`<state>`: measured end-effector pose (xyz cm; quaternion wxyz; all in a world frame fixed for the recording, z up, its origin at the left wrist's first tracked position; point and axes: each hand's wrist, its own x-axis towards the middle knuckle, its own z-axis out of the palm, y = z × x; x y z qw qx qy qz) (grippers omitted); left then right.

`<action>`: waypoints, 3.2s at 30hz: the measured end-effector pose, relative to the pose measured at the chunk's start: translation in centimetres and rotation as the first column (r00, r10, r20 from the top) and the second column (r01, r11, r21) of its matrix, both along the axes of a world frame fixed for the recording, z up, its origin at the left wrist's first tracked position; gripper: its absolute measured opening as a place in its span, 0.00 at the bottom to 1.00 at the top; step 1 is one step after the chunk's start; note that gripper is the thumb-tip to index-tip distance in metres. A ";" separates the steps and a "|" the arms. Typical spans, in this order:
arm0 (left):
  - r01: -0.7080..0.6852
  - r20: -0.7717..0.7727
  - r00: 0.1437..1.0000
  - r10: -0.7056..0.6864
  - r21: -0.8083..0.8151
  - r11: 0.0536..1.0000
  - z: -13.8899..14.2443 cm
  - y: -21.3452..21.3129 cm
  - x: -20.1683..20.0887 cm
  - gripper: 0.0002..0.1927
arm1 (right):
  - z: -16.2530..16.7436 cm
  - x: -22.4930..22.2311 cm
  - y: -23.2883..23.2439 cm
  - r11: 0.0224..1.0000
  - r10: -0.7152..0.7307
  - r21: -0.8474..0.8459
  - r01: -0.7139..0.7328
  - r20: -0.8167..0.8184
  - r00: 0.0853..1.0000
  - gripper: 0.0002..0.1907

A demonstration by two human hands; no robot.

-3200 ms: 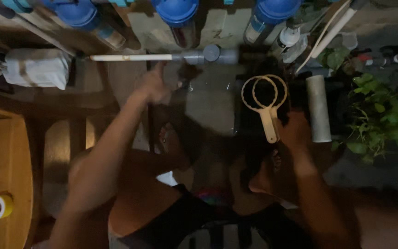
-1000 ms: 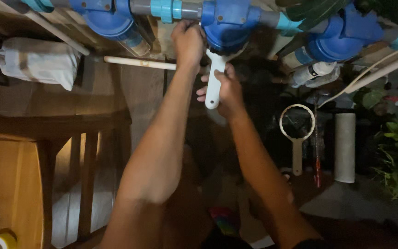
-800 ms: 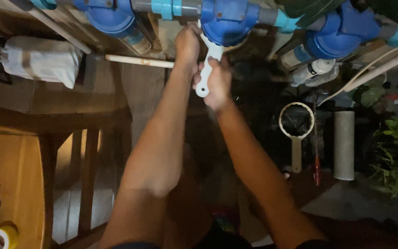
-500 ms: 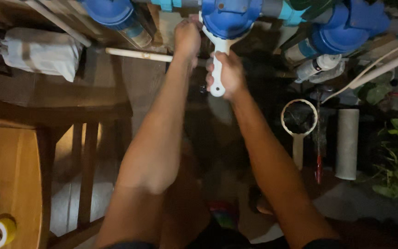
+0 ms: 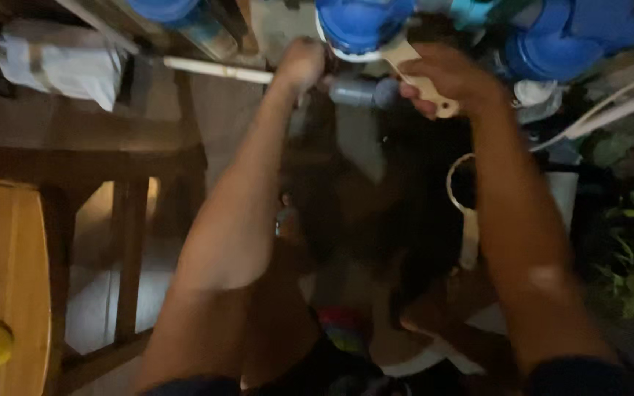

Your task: The person walks to a water filtration system, sits on a low stool, and uses a cloth to wipe a leaking pipe joint. They then use a plastic strainer to catch dripping water and continue wiping the area. Finally, they stand up, pick up the stool, and walk away.

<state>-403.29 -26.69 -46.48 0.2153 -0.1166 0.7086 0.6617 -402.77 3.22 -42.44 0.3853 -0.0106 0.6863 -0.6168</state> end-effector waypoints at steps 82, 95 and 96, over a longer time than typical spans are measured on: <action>-0.055 0.084 0.995 0.054 0.006 0.998 3.7 -2.9 0.4 0.11 | 2.9 4.4 -4.8 0.986 -0.138 -0.075 0.147 0.112 0.984 0.09; 0.002 -0.035 0.999 -0.012 -0.252 0.968 -2.1 -2.6 -1.9 0.17 | -7.5 5.9 -12.1 0.855 -0.385 -0.353 0.380 0.059 0.921 0.07; -0.096 -0.135 0.988 0.074 -0.169 0.981 -2.8 -2.7 -2.3 0.16 | -8.5 7.1 -15.0 0.737 -0.485 -0.467 0.488 0.135 0.864 0.07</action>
